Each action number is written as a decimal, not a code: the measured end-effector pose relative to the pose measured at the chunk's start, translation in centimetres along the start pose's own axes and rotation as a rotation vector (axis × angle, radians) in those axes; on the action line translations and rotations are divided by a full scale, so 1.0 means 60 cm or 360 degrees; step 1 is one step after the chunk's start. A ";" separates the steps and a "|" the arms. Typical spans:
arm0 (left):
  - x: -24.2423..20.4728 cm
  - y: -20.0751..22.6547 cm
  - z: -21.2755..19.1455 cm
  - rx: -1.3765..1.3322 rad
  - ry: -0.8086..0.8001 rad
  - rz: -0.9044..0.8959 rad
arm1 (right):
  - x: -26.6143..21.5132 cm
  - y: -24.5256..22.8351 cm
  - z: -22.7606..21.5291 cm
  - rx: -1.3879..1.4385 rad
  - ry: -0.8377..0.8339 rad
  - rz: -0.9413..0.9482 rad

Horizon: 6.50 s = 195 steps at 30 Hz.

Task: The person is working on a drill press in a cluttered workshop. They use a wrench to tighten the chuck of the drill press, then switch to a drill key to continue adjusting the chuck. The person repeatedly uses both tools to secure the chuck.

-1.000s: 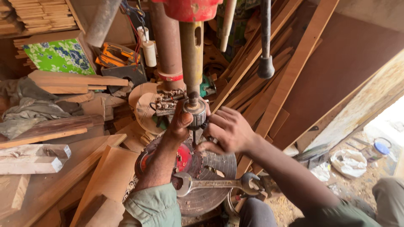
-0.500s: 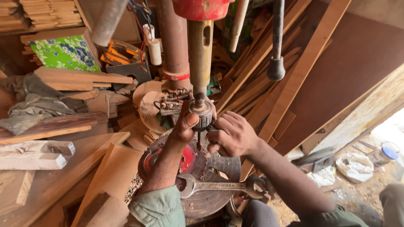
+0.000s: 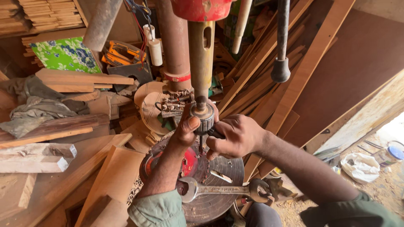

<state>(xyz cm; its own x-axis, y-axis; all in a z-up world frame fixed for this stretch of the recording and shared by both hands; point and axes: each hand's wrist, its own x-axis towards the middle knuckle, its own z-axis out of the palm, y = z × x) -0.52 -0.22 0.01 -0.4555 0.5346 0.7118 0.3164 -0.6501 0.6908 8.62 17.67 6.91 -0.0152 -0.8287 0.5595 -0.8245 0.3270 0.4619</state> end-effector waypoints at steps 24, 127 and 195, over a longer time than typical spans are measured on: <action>0.006 0.011 0.006 -0.0121 -0.0064 -0.0051 | -0.065 -0.055 -0.022 0.0658 0.0554 0.0677; -0.032 0.017 -0.009 0.0344 0.0205 0.0117 | 0.029 -0.119 0.014 -0.0535 0.0138 0.0844; -0.061 0.046 0.116 0.1516 0.0688 0.0314 | 0.032 -0.237 -0.089 -0.0082 0.0188 0.1502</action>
<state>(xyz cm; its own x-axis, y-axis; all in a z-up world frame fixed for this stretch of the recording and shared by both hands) 7.78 -0.20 0.21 -0.5229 0.1068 0.8457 0.8522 0.0863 0.5160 23.35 13.85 5.09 -0.6024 -0.1619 0.7816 -0.4751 0.8596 -0.1881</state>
